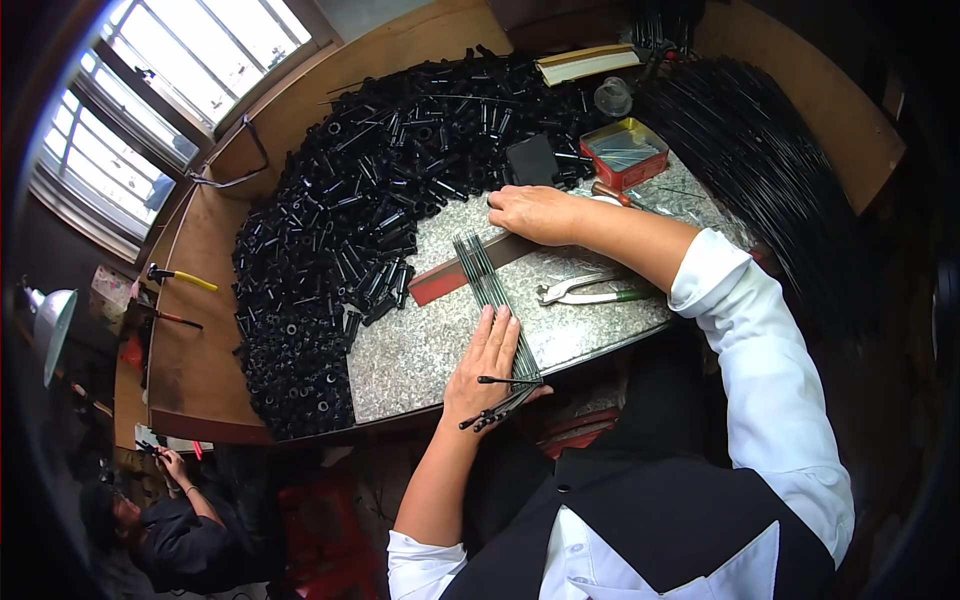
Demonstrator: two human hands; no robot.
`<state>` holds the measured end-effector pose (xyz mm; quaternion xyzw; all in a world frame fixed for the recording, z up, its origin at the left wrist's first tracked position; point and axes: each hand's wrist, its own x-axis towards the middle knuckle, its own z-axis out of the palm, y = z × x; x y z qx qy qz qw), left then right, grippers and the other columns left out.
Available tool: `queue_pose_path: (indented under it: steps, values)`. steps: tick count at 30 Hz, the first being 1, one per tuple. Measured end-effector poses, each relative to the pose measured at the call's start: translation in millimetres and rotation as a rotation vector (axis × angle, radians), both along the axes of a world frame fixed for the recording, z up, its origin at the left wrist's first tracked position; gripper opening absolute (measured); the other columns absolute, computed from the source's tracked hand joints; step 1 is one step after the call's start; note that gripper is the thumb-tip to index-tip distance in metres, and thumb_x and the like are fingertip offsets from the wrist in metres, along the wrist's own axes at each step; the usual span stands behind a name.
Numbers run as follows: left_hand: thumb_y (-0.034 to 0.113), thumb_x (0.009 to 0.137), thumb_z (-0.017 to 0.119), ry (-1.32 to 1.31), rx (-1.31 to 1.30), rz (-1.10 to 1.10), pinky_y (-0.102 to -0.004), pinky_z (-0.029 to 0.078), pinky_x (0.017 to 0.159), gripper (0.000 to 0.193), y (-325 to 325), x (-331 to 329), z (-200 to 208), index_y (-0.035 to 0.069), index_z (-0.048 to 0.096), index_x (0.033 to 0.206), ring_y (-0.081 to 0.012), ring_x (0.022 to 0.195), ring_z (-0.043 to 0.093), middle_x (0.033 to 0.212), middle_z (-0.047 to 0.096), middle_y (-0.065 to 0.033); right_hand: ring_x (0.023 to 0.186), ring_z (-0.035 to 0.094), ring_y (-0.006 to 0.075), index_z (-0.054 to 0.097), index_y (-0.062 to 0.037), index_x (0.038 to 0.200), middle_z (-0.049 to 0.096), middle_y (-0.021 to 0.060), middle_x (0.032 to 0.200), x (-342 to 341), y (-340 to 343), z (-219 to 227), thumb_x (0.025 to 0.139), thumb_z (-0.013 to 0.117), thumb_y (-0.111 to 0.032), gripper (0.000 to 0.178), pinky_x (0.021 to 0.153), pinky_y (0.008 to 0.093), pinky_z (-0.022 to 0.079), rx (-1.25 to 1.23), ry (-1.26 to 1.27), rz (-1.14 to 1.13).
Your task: Assembling umbrella frame components by connecting spokes to a central hub and using pliers to secure them.
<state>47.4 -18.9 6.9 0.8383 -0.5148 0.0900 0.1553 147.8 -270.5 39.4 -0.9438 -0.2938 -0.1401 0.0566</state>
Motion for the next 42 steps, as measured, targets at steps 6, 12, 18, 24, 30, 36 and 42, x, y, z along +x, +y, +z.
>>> queue_pose_path:
  steps: [6, 12, 18, 24, 30, 36, 42]
  values:
    - [0.051, 0.059, 0.078, 0.014, 0.006, 0.005, -0.0425, 0.032, 0.108, 0.103, -0.7, 0.0, -1.3, -0.006, 0.035, 0.133, -0.0399, 0.133, 0.030, 0.140, 0.036, -0.0237, 0.096, 0.055, 0.0273, 0.055, -0.0004, 0.087, 0.053, 0.0119, 0.096, 2.9, 0.1, -6.0, 0.083, 0.050, -0.008, 0.010, 0.081, 0.0375, 0.048, 0.004, 0.031, 0.025]
    - [0.050, 0.059, 0.078, -0.012, -0.018, 0.003, -0.0412, 0.032, 0.108, 0.102, 0.8, 2.5, -4.5, -0.005, 0.036, 0.134, -0.0381, 0.134, 0.030, 0.141, 0.036, -0.0232, 0.096, 0.055, 0.0277, 0.055, -0.0002, 0.085, 0.054, 0.0124, 0.096, 6.5, 4.8, -1.9, 0.083, 0.048, -0.008, 0.011, 0.081, 0.0375, 0.048, 0.041, -0.009, 0.085]
    - [0.060, 0.059, 0.074, -0.094, 0.051, 0.073, -0.0577, 0.021, 0.108, 0.104, 0.7, 0.6, -2.8, 0.000, 0.037, 0.136, -0.0462, 0.136, 0.019, 0.143, 0.033, -0.0201, 0.097, 0.056, 0.0299, 0.057, -0.0008, 0.083, 0.055, 0.0144, 0.095, 4.1, 10.2, -2.6, 0.083, 0.048, -0.011, 0.013, 0.082, 0.0396, 0.047, 0.068, -0.001, 0.056]
    - [0.058, 0.059, 0.075, -0.035, 0.059, 0.071, -0.0550, 0.026, 0.107, 0.103, 3.1, -1.8, -1.9, 0.002, 0.037, 0.136, -0.0442, 0.136, 0.021, 0.143, 0.032, -0.0207, 0.097, 0.056, 0.0301, 0.057, -0.0007, 0.083, 0.055, 0.0147, 0.095, 4.9, 10.8, -1.5, 0.083, 0.048, -0.011, 0.014, 0.082, 0.0396, 0.047, 0.044, -0.001, 0.049]
    - [0.057, 0.060, 0.076, 0.007, 0.038, 0.053, -0.0502, 0.027, 0.108, 0.103, 1.4, -2.6, -2.3, 0.000, 0.036, 0.136, -0.0439, 0.135, 0.021, 0.143, 0.032, -0.0220, 0.097, 0.056, 0.0302, 0.057, -0.0002, 0.083, 0.055, 0.0147, 0.094, 5.3, 13.2, -3.3, 0.083, 0.048, -0.012, 0.014, 0.082, 0.0399, 0.047, 0.047, -0.003, 0.066]
    - [0.062, 0.058, 0.072, 0.000, 0.080, 0.060, -0.0475, 0.027, 0.109, 0.105, -2.5, -4.1, 5.9, 0.001, 0.037, 0.136, -0.0434, 0.135, 0.023, 0.143, 0.032, -0.0218, 0.096, 0.057, 0.0304, 0.055, -0.0018, 0.088, 0.055, 0.0138, 0.093, 9.3, 22.2, -11.7, 0.083, 0.049, -0.010, 0.012, 0.081, 0.0400, 0.048, 0.105, -0.097, 0.078]
    - [0.058, 0.067, 0.068, -0.088, 0.077, 0.064, -0.0492, 0.029, 0.108, 0.082, 10.1, 2.9, -1.5, 0.012, 0.047, 0.132, -0.0433, 0.134, 0.026, 0.141, 0.035, -0.0210, 0.087, 0.059, 0.0294, 0.057, -0.0061, 0.092, 0.057, 0.0103, 0.092, 0.6, 9.0, 12.5, 0.079, 0.056, -0.005, 0.014, 0.071, 0.0379, 0.050, 0.192, -0.239, -0.002]
